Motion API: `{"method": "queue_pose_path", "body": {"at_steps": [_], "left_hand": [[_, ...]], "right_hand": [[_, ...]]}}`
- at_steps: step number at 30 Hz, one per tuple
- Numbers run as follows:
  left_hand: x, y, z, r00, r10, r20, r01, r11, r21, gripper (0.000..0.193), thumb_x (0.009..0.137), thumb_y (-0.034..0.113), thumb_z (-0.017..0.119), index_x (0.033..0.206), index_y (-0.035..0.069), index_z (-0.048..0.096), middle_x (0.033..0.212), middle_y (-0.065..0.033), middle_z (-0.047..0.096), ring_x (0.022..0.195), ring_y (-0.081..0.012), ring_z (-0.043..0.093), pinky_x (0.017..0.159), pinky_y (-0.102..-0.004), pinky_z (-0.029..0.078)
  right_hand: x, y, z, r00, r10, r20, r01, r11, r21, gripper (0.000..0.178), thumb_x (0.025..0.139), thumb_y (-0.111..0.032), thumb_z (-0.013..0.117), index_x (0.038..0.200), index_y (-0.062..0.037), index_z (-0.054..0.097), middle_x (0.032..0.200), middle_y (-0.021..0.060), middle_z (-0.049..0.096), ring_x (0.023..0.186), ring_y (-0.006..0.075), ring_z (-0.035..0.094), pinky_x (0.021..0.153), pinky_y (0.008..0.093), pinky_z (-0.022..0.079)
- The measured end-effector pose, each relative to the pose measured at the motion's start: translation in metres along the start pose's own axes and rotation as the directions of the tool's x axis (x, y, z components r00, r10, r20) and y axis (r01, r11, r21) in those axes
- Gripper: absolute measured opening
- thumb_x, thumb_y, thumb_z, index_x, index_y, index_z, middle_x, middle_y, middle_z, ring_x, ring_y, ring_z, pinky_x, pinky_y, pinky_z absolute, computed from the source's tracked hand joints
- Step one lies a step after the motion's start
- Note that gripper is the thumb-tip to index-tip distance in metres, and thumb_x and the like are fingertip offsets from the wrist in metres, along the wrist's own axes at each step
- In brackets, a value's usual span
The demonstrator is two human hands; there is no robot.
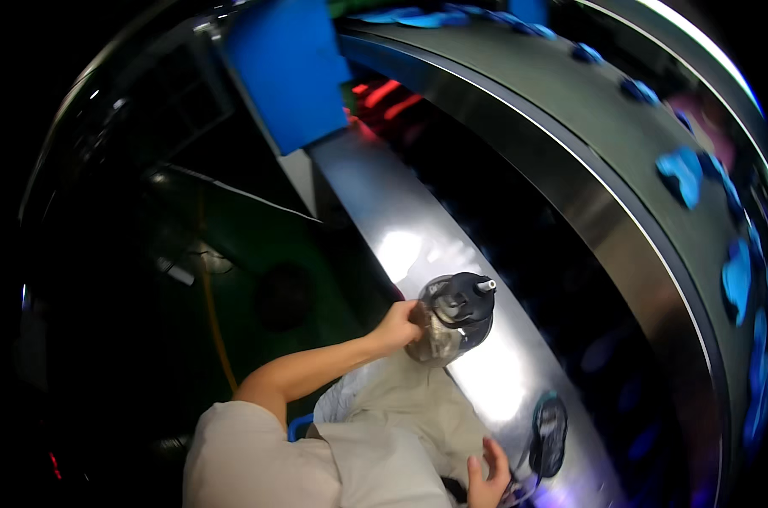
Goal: The person takes blue shoe soles from a conveyor belt one at a time and applies a liquid to the edges using a brush. After brushing each sole, the person places it back onto the conveyor belt.
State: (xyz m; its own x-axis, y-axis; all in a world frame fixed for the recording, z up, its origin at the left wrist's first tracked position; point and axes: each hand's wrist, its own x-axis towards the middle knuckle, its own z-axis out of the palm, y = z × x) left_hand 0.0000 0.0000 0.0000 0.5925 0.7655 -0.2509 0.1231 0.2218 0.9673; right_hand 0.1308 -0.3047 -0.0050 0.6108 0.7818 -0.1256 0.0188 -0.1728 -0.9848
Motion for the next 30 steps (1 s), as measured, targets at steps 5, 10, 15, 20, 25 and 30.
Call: {"method": "queue_pose_path", "body": {"at_steps": [5,10,15,20,25,30], "left_hand": [[0.045,-0.015,-0.039,0.958,0.161,-0.235,-0.168,0.986,-0.01,0.034,0.061,-0.004,0.045,0.094,-0.006,0.055,0.083,-0.0129,0.061,0.079,-0.0185,0.056,0.07,-0.0285,0.043],[0.129,-0.027,-0.041,0.864,0.241,-0.442,-0.267,0.964,0.003,0.033,0.061,-0.002,0.046,0.093,-0.006,0.056,0.085,-0.0181,0.061,0.084,-0.0278,0.058,0.077,-0.0339,0.044],[0.134,-0.061,-0.068,0.854,0.137,-0.502,-0.171,0.985,-0.022,0.039,0.059,-0.008,0.048,0.096,-0.003,0.056,0.084,-0.0133,0.061,0.077,-0.0221,0.058,0.07,-0.0305,0.047],[0.124,-0.056,-0.062,0.924,0.127,-0.361,-0.132,0.991,0.01,0.032,0.058,-0.005,0.053,0.09,0.0,0.054,0.077,-0.0067,0.056,0.068,-0.0173,0.053,0.06,-0.0276,0.044],[0.103,-0.051,-0.062,0.921,0.171,-0.351,-0.196,0.98,-0.036,0.081,0.065,0.003,0.068,0.129,0.001,0.019,0.124,-0.0144,0.037,0.111,-0.0252,0.041,0.096,-0.0348,0.032],[0.125,-0.024,-0.096,0.618,0.77,-0.16,-0.59,0.588,0.553,0.092,0.073,0.02,0.071,0.136,-0.002,0.009,0.137,-0.021,0.02,0.127,-0.0309,0.023,0.105,-0.0403,0.015]], "right_hand": [[-0.018,0.069,-0.006,0.967,0.2,0.161,-0.182,0.976,-0.122,0.044,0.082,0.001,0.057,0.123,-0.0002,0.041,0.121,0.0175,0.045,0.109,0.0253,0.046,0.086,0.0387,0.048],[0.038,0.178,-0.046,0.905,0.322,0.279,-0.345,0.938,0.039,0.046,0.084,-0.001,0.056,0.126,-0.0032,0.038,0.126,0.0144,0.041,0.113,0.0266,0.043,0.084,0.0384,0.049],[0.001,0.045,0.031,0.983,0.179,0.027,-0.175,0.977,-0.119,0.038,0.077,-0.009,0.064,0.111,0.0019,0.053,0.109,0.0136,0.058,0.1,0.0217,0.056,0.085,0.0312,0.043],[-0.014,0.039,0.044,0.983,0.172,-0.063,-0.176,0.982,-0.072,0.036,0.077,-0.012,0.065,0.109,0.0021,0.055,0.105,0.0139,0.06,0.1,0.0208,0.057,0.082,0.0315,0.045],[-0.009,0.038,0.047,0.986,0.169,-0.01,-0.167,0.963,-0.214,0.036,0.079,-0.017,0.063,0.11,-0.0002,0.055,0.108,0.0119,0.059,0.098,0.0195,0.057,0.08,0.0291,0.046],[-0.021,0.051,0.059,0.978,0.199,-0.057,-0.206,0.959,-0.193,0.037,0.08,-0.022,0.062,0.11,-0.001,0.055,0.108,0.013,0.059,0.098,0.0206,0.057,0.079,0.0294,0.046]]}}
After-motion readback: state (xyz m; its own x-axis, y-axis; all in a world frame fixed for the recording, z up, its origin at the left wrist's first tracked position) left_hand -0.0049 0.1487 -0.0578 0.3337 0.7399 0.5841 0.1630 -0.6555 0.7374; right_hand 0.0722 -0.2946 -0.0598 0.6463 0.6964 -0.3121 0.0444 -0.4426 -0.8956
